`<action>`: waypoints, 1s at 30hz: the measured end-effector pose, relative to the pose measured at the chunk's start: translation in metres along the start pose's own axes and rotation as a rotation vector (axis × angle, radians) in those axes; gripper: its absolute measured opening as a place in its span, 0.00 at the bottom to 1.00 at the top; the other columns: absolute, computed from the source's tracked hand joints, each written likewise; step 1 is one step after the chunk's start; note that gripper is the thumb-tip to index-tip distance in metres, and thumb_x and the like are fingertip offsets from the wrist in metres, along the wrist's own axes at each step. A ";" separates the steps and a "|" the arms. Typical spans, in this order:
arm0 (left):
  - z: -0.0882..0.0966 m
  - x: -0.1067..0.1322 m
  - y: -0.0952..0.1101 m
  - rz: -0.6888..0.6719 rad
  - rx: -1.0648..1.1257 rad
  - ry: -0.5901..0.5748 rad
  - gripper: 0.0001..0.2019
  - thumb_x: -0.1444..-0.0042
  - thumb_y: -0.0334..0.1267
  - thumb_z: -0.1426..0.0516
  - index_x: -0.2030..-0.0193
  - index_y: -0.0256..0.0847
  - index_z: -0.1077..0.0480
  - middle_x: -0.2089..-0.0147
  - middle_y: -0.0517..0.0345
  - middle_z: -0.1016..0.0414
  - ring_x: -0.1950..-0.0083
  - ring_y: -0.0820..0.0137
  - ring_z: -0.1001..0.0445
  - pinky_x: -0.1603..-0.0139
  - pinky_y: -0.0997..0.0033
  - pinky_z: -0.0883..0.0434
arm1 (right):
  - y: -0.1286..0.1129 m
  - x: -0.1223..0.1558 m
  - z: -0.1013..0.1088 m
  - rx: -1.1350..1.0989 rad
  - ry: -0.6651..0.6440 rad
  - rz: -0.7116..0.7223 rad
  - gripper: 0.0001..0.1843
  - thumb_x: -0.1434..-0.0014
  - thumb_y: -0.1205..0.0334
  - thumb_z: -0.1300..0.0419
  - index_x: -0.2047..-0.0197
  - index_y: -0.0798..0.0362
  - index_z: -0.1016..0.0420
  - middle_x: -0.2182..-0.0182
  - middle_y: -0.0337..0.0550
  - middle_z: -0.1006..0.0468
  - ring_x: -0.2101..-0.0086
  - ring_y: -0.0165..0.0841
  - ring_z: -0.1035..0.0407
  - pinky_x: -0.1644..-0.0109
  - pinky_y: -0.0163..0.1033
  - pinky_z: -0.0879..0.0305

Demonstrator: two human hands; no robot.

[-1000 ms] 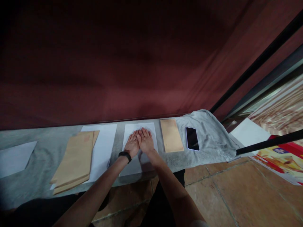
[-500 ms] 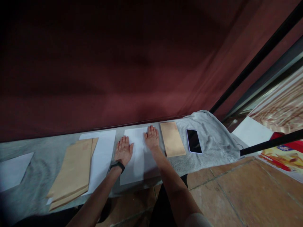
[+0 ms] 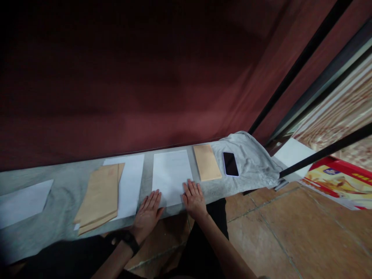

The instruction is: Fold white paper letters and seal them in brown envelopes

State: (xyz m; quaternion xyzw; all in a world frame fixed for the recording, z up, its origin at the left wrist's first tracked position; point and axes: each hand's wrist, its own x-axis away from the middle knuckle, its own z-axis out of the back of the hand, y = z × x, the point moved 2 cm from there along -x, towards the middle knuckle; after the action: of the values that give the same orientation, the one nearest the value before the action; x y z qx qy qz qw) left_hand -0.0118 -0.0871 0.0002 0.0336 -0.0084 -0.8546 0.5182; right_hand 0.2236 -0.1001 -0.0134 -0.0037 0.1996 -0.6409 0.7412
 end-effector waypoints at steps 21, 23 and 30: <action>0.058 0.002 -0.011 -0.009 0.231 -0.059 0.22 0.35 0.26 0.53 0.42 0.47 0.26 0.41 0.56 0.21 0.43 0.67 0.21 0.43 0.67 0.25 | 0.040 0.021 0.028 -0.548 0.077 -0.172 0.30 0.38 0.71 0.53 0.36 0.50 0.29 0.43 0.47 0.22 0.43 0.40 0.27 0.37 0.52 0.30; 0.065 0.009 -0.011 -0.021 0.322 -0.051 0.21 0.33 0.30 0.54 0.44 0.48 0.25 0.43 0.58 0.20 0.45 0.68 0.20 0.44 0.69 0.25 | 0.042 0.023 0.029 -0.587 0.075 -0.167 0.33 0.41 0.72 0.52 0.34 0.51 0.31 0.40 0.47 0.24 0.40 0.40 0.29 0.35 0.53 0.32; 0.081 0.029 -0.010 -0.089 0.493 -0.044 0.19 0.31 0.37 0.54 0.47 0.51 0.23 0.47 0.61 0.18 0.48 0.68 0.19 0.46 0.69 0.25 | 0.033 0.006 0.025 -0.679 0.160 -0.148 0.40 0.40 0.64 0.42 0.26 0.52 0.48 0.30 0.55 0.39 0.32 0.41 0.42 0.31 0.54 0.40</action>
State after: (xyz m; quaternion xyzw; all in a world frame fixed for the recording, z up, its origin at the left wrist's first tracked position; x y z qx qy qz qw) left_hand -0.0395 -0.1092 0.0794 0.1407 -0.2264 -0.8492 0.4558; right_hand 0.2632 -0.1065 -0.0006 -0.2143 0.4577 -0.5882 0.6314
